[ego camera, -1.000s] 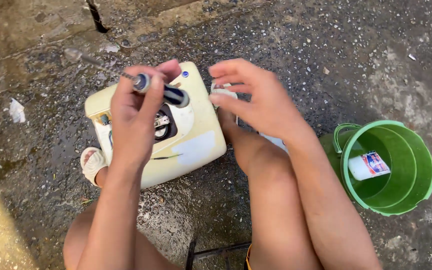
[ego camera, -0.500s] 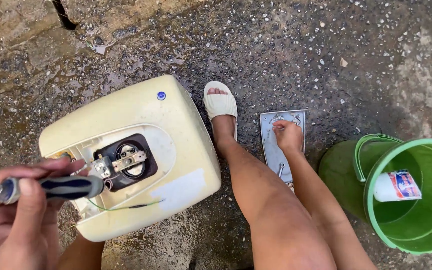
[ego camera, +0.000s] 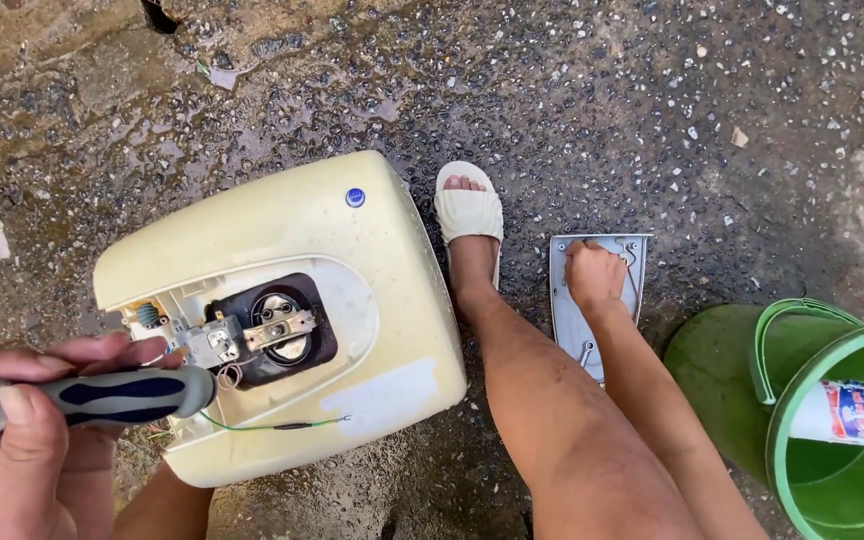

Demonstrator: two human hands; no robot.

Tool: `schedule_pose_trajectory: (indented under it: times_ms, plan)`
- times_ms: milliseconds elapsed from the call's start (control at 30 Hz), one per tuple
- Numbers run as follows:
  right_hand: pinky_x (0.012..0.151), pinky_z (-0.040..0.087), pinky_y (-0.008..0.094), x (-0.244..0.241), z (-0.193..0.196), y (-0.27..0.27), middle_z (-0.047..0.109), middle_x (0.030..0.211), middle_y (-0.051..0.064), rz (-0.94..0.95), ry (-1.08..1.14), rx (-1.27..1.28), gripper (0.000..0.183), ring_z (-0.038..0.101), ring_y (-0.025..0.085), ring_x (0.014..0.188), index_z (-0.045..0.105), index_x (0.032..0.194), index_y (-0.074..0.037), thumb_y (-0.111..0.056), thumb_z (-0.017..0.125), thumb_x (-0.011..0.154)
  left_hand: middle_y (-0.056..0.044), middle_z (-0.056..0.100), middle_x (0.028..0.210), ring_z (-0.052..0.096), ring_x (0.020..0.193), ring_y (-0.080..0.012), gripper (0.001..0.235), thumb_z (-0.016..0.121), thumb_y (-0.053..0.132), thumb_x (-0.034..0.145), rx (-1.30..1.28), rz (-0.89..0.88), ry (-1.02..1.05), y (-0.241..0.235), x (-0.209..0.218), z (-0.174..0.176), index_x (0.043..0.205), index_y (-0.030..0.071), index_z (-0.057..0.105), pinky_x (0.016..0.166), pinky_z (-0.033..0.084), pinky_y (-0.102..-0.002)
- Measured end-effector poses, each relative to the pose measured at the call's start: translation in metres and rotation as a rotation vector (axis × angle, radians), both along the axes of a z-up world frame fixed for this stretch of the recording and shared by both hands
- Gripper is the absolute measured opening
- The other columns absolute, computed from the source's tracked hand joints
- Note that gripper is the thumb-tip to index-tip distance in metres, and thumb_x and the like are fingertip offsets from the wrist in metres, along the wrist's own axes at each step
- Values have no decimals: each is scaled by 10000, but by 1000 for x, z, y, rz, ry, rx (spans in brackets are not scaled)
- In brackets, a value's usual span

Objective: The person sits on a wet concrete surface and uses a screwdriver to tighten screws on the internal components of a disassembled white appliance. They manipulate wires and a metal plate within the device's casing throughout the process.

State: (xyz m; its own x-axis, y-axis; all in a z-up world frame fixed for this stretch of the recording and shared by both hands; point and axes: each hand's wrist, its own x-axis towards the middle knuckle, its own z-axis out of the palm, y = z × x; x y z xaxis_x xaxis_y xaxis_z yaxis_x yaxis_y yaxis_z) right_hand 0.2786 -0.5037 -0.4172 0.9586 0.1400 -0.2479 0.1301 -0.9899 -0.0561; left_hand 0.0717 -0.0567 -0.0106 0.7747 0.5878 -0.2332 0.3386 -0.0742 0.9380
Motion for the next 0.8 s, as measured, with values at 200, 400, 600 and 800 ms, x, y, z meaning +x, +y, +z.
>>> schedule_pose_trajectory:
  times_ms: [200,400,600,800]
  plan:
    - [697,542,480,8,4,10,765,902,133,-95,71,3,154,703,383,719,790,935,-138,-144,657,857,-215,592,1254,735,1171,-385,197,366,183,1110,-23,-5,-56,0,1,-2,1273,75,383,1034,712,-517]
    - [757,538,378,-16,30,3,719,808,-2,-478,111,329,268,683,247,727,665,1053,-114,-182,737,804,-260,604,1086,670,908,-343,310,360,63,1097,23,19,-27,-27,24,30,1396,-11,334,830,607,-424]
    - [627,544,269,-50,106,7,662,866,80,-741,247,1081,157,633,157,734,745,1061,-9,-41,651,940,-91,630,817,555,537,-135,248,414,112,1077,-76,-108,-137,-38,20,34,1307,68,496,456,456,-247]
    - [729,565,212,-38,329,96,703,1087,118,-340,153,1411,234,672,135,936,696,1212,-20,-18,659,980,-78,603,742,534,508,-117,269,417,212,1090,-195,-193,-271,-49,3,38,1139,42,621,471,435,-235]
